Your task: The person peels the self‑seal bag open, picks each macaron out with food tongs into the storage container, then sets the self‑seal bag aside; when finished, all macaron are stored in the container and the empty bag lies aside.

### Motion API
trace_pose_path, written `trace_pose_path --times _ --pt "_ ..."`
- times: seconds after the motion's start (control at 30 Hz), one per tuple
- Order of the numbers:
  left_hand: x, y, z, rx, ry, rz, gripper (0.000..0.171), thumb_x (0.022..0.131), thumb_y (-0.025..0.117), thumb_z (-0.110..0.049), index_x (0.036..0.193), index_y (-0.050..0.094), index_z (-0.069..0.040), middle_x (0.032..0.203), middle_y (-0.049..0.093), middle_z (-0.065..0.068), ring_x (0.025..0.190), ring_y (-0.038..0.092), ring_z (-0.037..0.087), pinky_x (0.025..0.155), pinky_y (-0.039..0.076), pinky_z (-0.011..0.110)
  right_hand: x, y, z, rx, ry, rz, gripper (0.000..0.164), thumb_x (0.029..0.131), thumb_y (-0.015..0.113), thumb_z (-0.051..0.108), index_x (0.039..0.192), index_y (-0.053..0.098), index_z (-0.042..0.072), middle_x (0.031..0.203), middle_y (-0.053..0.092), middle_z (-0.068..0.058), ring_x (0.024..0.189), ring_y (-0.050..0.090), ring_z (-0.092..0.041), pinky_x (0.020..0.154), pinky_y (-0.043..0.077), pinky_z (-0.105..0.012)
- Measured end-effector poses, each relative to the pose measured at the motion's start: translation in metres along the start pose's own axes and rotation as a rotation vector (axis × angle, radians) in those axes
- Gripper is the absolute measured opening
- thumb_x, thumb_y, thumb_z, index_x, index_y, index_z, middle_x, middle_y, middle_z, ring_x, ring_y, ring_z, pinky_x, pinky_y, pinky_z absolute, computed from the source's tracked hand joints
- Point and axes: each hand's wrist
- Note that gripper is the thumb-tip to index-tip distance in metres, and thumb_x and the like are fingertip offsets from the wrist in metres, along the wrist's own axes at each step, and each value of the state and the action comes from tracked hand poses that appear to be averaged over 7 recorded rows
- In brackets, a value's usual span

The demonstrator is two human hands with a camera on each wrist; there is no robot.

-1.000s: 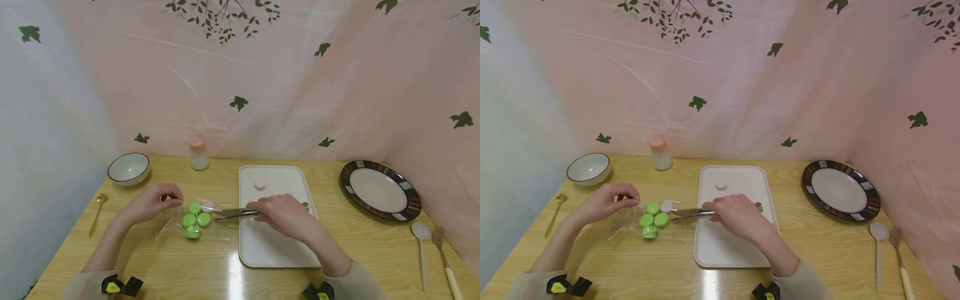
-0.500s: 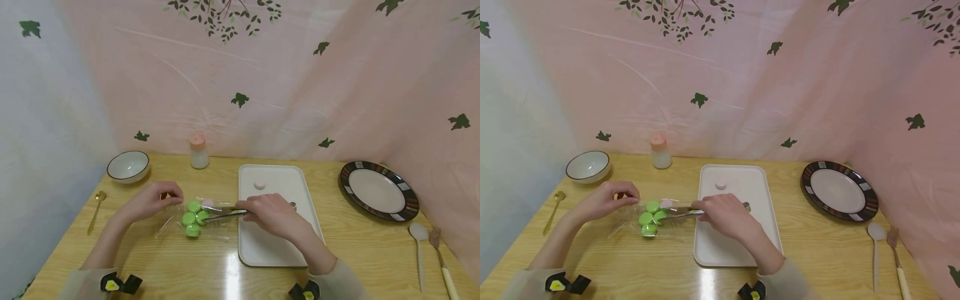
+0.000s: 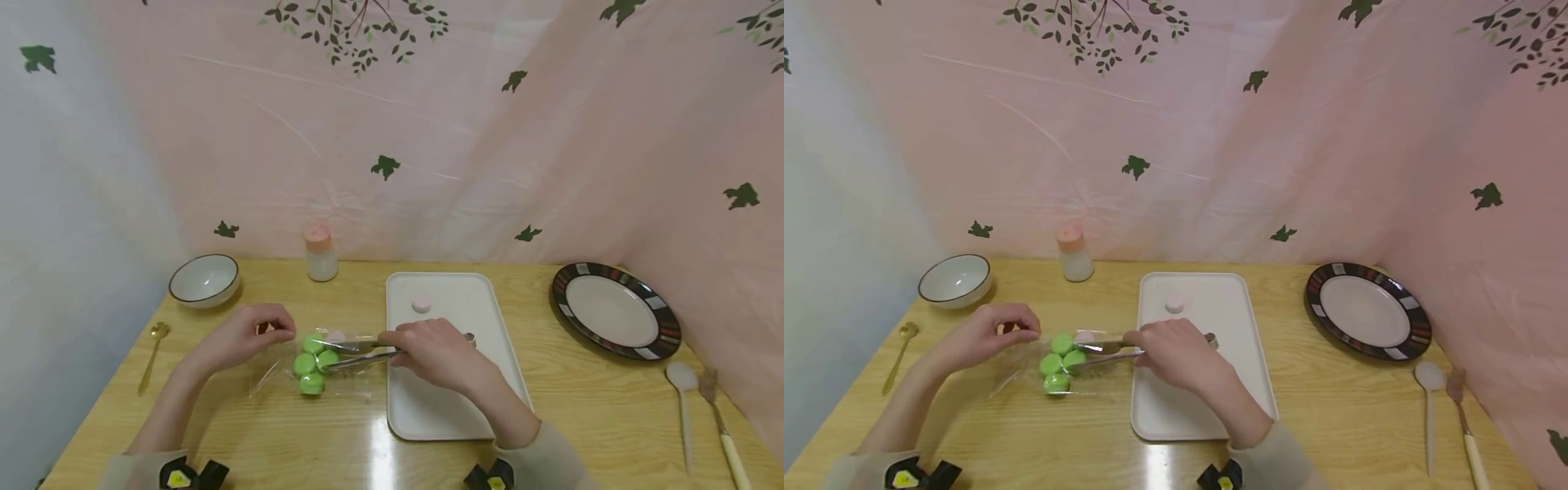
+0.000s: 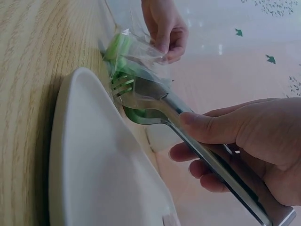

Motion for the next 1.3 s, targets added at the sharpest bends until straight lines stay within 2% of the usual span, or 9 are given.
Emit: trace_pose_path --times 0.37,0.47,0.7,0.97,1.3 --pt "-0.006 -0.006 -0.002 0.005 0.012 -0.015 0.005 0.091 0.062 -0.027 0.091 0.066 -0.023 0.087 0.067 -0.006 0.076 0.058 0.003 0.063 0.047 0.022 0.006 -0.001 0.008 -0.014 -0.003 0.009 0.018 0.083 0.071 0.032 0.099 0.062 0.028 0.074 0.057 0.014 0.056 0.044 -0.004 0.047 0.034 -0.021" --pt "-0.007 -0.006 -0.001 0.007 0.005 -0.017 0.005 0.091 0.062 -0.027 0.091 0.066 -0.024 0.086 0.067 -0.006 0.075 0.058 0.003 0.062 0.047 0.022 0.006 -0.001 0.009 -0.016 -0.003 0.018 0.018 0.083 0.071 0.032 0.098 0.062 0.027 0.073 0.057 0.014 0.055 0.044 -0.004 0.046 0.034 -0.021" --pt "-0.008 -0.002 0.002 0.005 0.032 -0.031 0.005 0.09 0.063 -0.028 0.09 0.066 -0.024 0.086 0.067 -0.008 0.074 0.058 0.003 0.06 0.047 0.022 0.004 0.001 0.012 -0.042 -0.008 0.018 0.02 0.082 0.072 0.032 0.098 0.063 0.025 0.074 0.059 0.012 0.055 0.044 -0.003 0.048 0.035 -0.022" --pt "-0.004 0.0 -0.001 0.002 0.017 -0.013 0.007 0.091 0.061 -0.029 0.092 0.066 -0.024 0.087 0.067 -0.008 0.077 0.058 0.003 0.064 0.047 0.022 0.001 0.0 0.011 -0.058 -0.006 0.012 0.02 0.083 0.071 0.032 0.1 0.063 0.025 0.073 0.058 0.013 0.053 0.043 -0.003 0.047 0.034 -0.02" --pt "-0.001 -0.002 -0.005 -0.005 -0.038 0.017 0.009 0.092 0.061 -0.031 0.093 0.066 -0.024 0.088 0.067 -0.005 0.076 0.056 0.004 0.064 0.047 0.024 -0.003 0.0 0.005 -0.047 -0.008 -0.013 0.022 0.083 0.07 0.033 0.103 0.063 0.026 0.073 0.059 0.013 0.053 0.042 -0.002 0.048 0.034 -0.02"
Point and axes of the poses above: each hand's wrist, its own x-axis towards the middle knuckle, its own y-axis out of the palm, z = x × y
